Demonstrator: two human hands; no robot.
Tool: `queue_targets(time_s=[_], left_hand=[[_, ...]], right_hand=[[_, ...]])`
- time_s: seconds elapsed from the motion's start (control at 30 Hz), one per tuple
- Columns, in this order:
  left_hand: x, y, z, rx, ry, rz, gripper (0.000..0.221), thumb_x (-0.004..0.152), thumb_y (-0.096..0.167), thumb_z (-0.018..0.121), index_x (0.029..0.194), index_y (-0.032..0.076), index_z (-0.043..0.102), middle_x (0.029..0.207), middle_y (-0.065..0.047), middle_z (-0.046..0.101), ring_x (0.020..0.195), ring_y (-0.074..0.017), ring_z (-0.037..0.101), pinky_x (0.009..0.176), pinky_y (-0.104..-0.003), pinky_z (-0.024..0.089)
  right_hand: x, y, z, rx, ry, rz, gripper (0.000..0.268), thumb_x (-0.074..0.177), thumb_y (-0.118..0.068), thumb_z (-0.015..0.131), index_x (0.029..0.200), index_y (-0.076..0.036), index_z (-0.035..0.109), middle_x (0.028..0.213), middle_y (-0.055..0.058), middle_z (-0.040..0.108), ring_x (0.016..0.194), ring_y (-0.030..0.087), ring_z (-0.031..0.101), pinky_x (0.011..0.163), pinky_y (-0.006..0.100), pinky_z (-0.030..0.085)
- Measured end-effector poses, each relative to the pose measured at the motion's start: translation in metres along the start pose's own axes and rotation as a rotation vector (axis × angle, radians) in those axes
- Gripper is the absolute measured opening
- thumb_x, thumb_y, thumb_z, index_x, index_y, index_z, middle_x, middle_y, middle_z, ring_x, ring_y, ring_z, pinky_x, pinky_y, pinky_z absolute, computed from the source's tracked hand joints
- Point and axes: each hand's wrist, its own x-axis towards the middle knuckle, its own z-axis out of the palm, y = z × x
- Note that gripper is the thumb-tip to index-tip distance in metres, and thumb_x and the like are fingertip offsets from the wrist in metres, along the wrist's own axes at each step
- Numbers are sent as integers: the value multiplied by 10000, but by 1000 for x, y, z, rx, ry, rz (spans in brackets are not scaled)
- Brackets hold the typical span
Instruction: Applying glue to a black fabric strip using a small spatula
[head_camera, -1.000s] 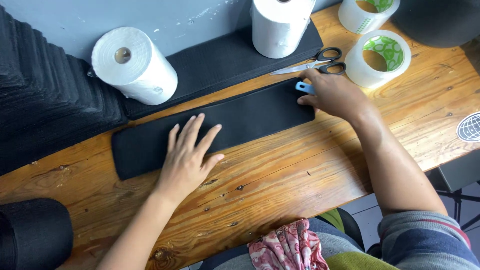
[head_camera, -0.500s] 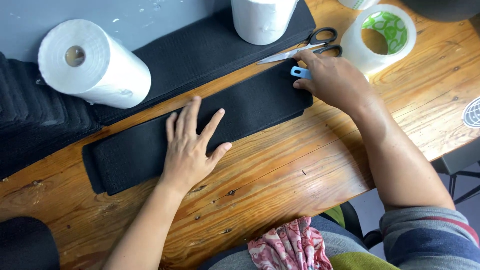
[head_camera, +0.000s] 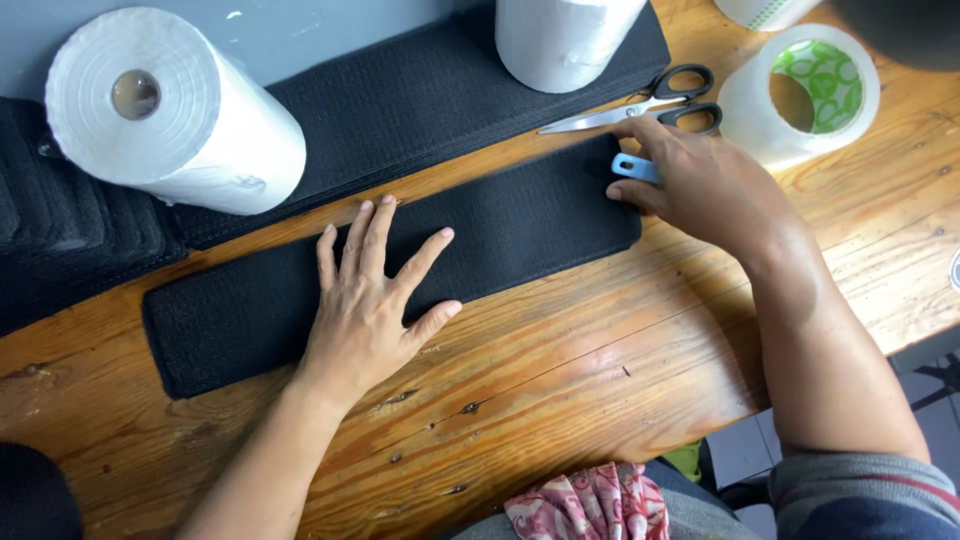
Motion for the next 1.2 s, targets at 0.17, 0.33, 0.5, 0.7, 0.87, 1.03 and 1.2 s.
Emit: queue_targets(time_s=[0.17, 0.33, 0.5, 0.7, 0.87, 1.03, 1.2], left_hand=[[-3, 1, 1, -34, 19, -12, 673, 965, 619, 537, 1545, 292, 437, 1597, -304, 321, 1460, -477, 373, 1133, -677, 291], [-6, 4, 4, -10, 16, -19, 692, 967, 620, 521, 1563, 287, 401, 1611, -310, 277, 1498, -445, 325, 1159, -673, 259], [-6, 1, 8, 13, 71, 20, 675, 975, 633, 504, 1543, 273, 441, 1523, -304, 366, 1434, -445, 401, 1132, -671, 299], [-5, 1, 8, 28, 98, 45, 654, 970, 604, 558, 1508, 240, 474, 1466, -300, 386, 1391, -437, 421, 1113, -649, 315], [-6, 1, 13, 31, 99, 44, 652, 979, 603, 542, 1510, 232, 470, 1466, -303, 378, 1389, -447, 408, 1115, -654, 306], [-5, 2, 13, 25, 111, 41, 652, 981, 613, 523, 1512, 239, 464, 1483, -296, 379, 1400, -439, 408, 1123, -664, 300], [-7, 2, 11, -2, 120, 29, 663, 960, 601, 592, 1504, 240, 475, 1482, -287, 382, 1406, -428, 405, 1130, -661, 302]], right_hand=[[1, -5, -7, 81, -83, 41, 529, 934, -369, 696, 1348, -113, 487, 1333, 125, 685, 1160, 350, 662, 838, 500, 515], [2, -9, -16, 119, -127, 59, 576, 917, -369, 704, 1412, -175, 484, 1353, 118, 674, 1225, 319, 640, 883, 494, 497], [-5, -5, -24, 239, 50, -49, 422, 970, -300, 714, 1331, -137, 568, 1176, 173, 665, 1117, 288, 644, 831, 413, 498], [-20, -21, -41, 359, 358, 88, 115, 1185, -138, 677, 1215, -59, 599, 980, 117, 733, 722, 198, 639, 634, 345, 464], [-21, -4, -17, 333, 651, -147, 193, 1303, -93, 535, 1147, 21, 550, 938, 109, 572, 799, 242, 526, 767, 396, 416], [-23, -39, -21, 626, 734, -457, 475, 1212, -352, 318, 1034, 57, 481, 926, 207, 497, 879, 280, 469, 733, 361, 353], [-24, -47, -21, 697, 671, -464, 690, 1188, -501, 220, 1001, 60, 576, 872, 179, 518, 847, 270, 505, 768, 368, 407]])
